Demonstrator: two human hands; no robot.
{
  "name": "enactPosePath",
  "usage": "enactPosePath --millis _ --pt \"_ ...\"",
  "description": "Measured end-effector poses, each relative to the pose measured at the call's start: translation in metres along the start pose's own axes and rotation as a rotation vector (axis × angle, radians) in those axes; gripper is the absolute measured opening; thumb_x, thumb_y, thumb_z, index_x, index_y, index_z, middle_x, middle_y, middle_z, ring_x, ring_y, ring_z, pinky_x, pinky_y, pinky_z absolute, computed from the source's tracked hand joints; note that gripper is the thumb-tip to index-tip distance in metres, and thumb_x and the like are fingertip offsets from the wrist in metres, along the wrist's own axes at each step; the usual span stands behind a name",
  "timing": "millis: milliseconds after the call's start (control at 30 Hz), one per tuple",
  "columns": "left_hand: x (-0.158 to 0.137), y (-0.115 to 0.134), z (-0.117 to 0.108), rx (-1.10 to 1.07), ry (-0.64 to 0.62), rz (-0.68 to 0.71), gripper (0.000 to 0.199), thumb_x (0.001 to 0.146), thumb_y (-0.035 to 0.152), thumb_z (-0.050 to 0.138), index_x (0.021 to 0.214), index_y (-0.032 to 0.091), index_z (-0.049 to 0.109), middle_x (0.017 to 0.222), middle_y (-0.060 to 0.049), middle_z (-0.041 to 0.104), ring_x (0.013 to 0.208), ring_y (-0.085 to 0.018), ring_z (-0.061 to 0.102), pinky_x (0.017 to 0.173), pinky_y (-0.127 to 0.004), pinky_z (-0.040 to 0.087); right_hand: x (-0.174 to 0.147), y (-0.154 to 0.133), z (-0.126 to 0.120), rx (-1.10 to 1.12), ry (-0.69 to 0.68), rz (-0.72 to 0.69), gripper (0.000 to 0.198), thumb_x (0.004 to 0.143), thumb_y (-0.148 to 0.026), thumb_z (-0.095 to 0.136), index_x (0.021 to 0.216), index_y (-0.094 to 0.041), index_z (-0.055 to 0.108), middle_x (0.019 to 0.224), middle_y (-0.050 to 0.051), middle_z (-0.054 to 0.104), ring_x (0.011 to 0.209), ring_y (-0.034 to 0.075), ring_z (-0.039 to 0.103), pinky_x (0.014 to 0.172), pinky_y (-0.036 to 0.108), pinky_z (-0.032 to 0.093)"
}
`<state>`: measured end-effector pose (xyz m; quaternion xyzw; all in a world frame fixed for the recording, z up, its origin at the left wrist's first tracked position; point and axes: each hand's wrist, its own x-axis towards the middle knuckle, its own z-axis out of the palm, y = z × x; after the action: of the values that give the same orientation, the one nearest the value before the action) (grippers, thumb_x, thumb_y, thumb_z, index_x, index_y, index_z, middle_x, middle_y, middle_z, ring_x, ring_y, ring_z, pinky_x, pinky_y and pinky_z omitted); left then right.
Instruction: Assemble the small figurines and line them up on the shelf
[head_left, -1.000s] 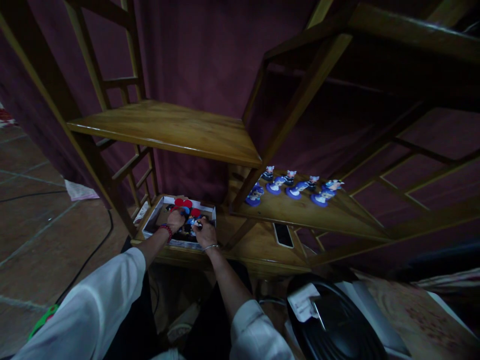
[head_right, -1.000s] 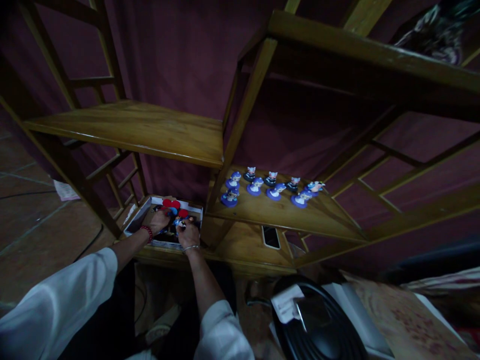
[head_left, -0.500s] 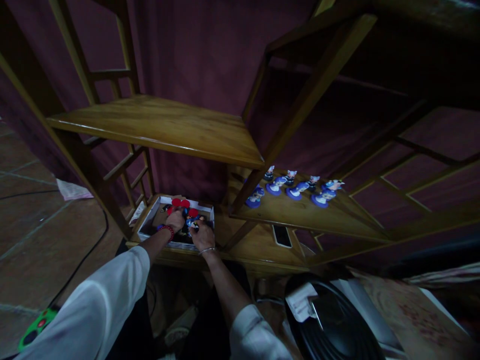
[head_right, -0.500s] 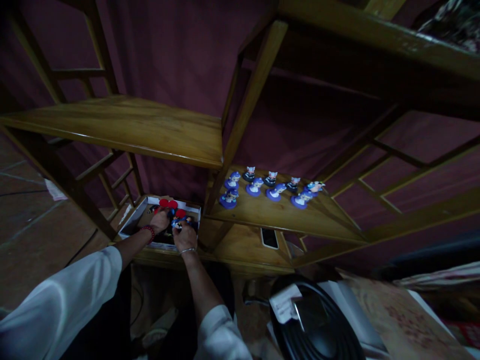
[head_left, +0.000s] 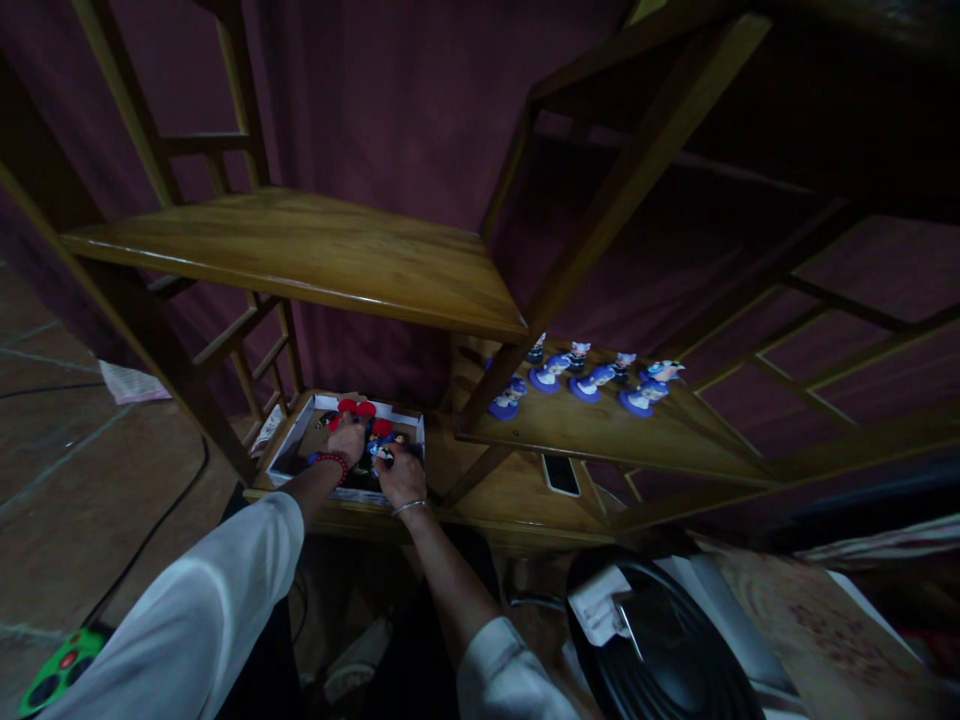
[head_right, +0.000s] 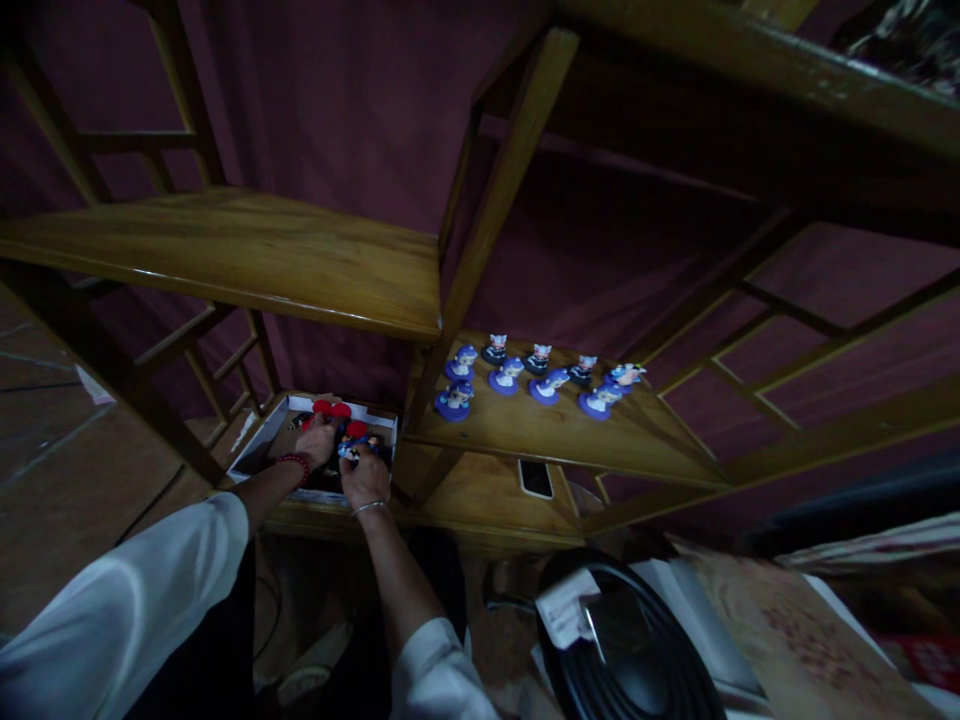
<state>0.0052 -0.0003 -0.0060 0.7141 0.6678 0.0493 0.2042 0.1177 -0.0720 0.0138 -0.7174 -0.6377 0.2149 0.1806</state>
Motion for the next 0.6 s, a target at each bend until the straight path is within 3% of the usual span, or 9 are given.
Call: enactPosePath --millis 400,600 --pt "0.000 -0.001 0.002 0.023 0.021 -0.014 0.044 0.080 0.015 0.034 0.123 0.021 0.040 0.116 -0.019 0.043 0.104 -0.030 0.049 0.080 -0.041 0.041 -0.001 -0.001 -0.002 0.006 0.019 -0.010 0.027 0.079 -0.032 0.049 0.101 -0.021 0.060 0.095 0.006 0.066 0.088 0.017 0.061 0.076 0.024 0.043" --pt "0.008 -0.012 0.004 -0.141 0.039 -0.011 0.045 0.076 0.015 0.044 0.121 0.015 0.042 0.110 -0.019 0.051 0.100 -0.028 0.054 0.083 -0.037 0.040 -0.001 -0.002 -0.002 0.008 0.022 0.008 0.027 0.080 -0.032 0.047 0.101 -0.021 0.060 0.094 0.007 0.067 0.086 0.018 0.061 0.074 0.024 0.043"
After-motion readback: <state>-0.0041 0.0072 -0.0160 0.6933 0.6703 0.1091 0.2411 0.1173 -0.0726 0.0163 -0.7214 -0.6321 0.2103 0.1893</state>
